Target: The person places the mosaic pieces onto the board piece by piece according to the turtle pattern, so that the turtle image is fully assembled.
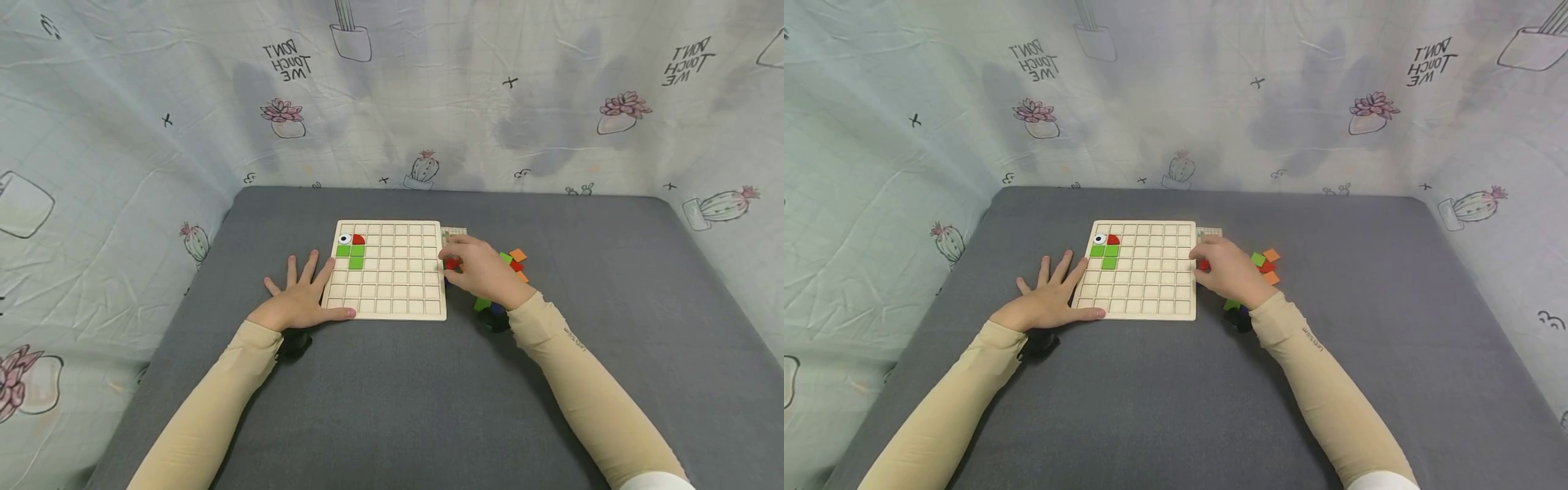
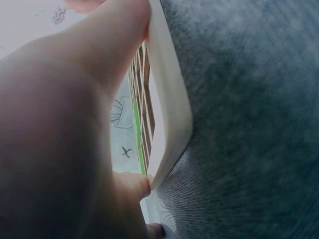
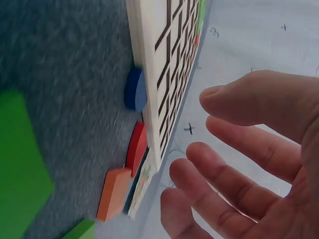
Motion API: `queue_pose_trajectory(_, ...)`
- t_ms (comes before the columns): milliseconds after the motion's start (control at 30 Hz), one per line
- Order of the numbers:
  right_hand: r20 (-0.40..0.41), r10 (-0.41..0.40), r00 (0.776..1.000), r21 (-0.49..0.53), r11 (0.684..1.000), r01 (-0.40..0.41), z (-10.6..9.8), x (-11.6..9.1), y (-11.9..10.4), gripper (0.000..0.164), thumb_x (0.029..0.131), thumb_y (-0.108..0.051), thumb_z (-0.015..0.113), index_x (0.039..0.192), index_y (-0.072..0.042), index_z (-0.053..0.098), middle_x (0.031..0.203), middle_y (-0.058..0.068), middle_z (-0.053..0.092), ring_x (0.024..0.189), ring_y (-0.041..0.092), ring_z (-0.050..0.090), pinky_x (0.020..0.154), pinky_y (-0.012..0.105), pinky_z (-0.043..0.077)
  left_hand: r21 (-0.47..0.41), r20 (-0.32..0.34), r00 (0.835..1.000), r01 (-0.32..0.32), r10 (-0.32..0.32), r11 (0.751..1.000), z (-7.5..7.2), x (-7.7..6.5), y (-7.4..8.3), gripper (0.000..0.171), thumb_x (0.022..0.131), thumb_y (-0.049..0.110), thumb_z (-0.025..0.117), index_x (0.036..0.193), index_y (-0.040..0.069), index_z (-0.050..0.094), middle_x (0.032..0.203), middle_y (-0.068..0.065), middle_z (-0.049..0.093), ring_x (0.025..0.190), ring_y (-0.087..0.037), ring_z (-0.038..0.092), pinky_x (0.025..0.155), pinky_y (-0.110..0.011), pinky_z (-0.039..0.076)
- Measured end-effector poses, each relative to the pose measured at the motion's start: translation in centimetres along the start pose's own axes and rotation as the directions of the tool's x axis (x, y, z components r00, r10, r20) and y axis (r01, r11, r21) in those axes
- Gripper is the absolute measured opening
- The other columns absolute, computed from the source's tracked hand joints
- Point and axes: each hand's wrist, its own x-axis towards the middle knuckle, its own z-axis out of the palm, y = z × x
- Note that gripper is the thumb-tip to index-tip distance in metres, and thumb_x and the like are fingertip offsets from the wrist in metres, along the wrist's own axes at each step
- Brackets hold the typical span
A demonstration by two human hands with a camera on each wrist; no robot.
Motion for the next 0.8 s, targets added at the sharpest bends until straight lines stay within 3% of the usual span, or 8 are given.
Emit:
queue_pose_trajectory(200, 0.021, 0.04, 0.999, 0.028, 0.999, -0.041, 0.2, 0.0, 0.8, 0.025, 0.094, -0.007, 0.071, 0.118, -0.001, 0.075, 0.144, 0.023, 0.059, 0.123, 0.035, 0.064, 0.075, 0.038, 0.049, 0.001, -0.006, 1.0, -0.005, 0.005, 1.0, 0.1, 0.0, 0.0, 0.125, 0.082, 0.086, 0.06, 0.17, 0.02, -0.001, 0.174, -0.019, -0.016, 0.153, -0.057, -0.022, 0.1, -0.093, -0.009)
queue_pose_trajectory(433, 0.034, 0.028, 0.999, 0.022, 0.999, -0.028, 0.7, 0.1, 1.5, 0.026, 0.093, -0.002, 0.072, 0.119, 0.0, 0.074, 0.141, 0.024, 0.06, 0.118, 0.036, 0.061, 0.08, 0.041, 0.051, -0.003, -0.007, 1.0, -0.009, 0.009, 1.0, 0.1, 0.1, -0.1, 0.125, 0.083, 0.085, 0.06, 0.17, 0.021, -0.002, 0.174, -0.018, -0.016, 0.153, -0.057, -0.023, 0.099, -0.093, -0.009)
queue_pose_trajectory(633, 0.044, 0.008, 0.999, 0.003, 1.0, -0.008, 0.9, 0.4, 1.9, 0.028, 0.092, 0.0, 0.07, 0.119, 0.0, 0.074, 0.143, 0.027, 0.059, 0.139, 0.043, 0.052, 0.094, 0.048, 0.056, 0.004, -0.01, 1.0, -0.006, 0.006, 1.0, 0.2, 0.1, -0.2, 0.125, 0.082, 0.087, 0.059, 0.17, 0.022, -0.002, 0.174, -0.018, -0.017, 0.153, -0.056, -0.023, 0.099, -0.093, -0.008)
queue_pose_trajectory(800, 0.056, 0.011, 0.998, -0.006, 1.0, -0.011, 1.0, 0.5, 1.9, 0.028, 0.092, -0.001, 0.07, 0.119, -0.001, 0.074, 0.142, 0.026, 0.06, 0.144, 0.043, 0.048, 0.087, 0.045, 0.055, 0.003, -0.009, 1.0, -0.005, 0.005, 1.0, 0.2, 0.1, -0.3, 0.126, 0.082, 0.087, 0.059, 0.17, 0.022, -0.002, 0.174, -0.018, -0.017, 0.153, -0.056, -0.023, 0.099, -0.093, -0.009)
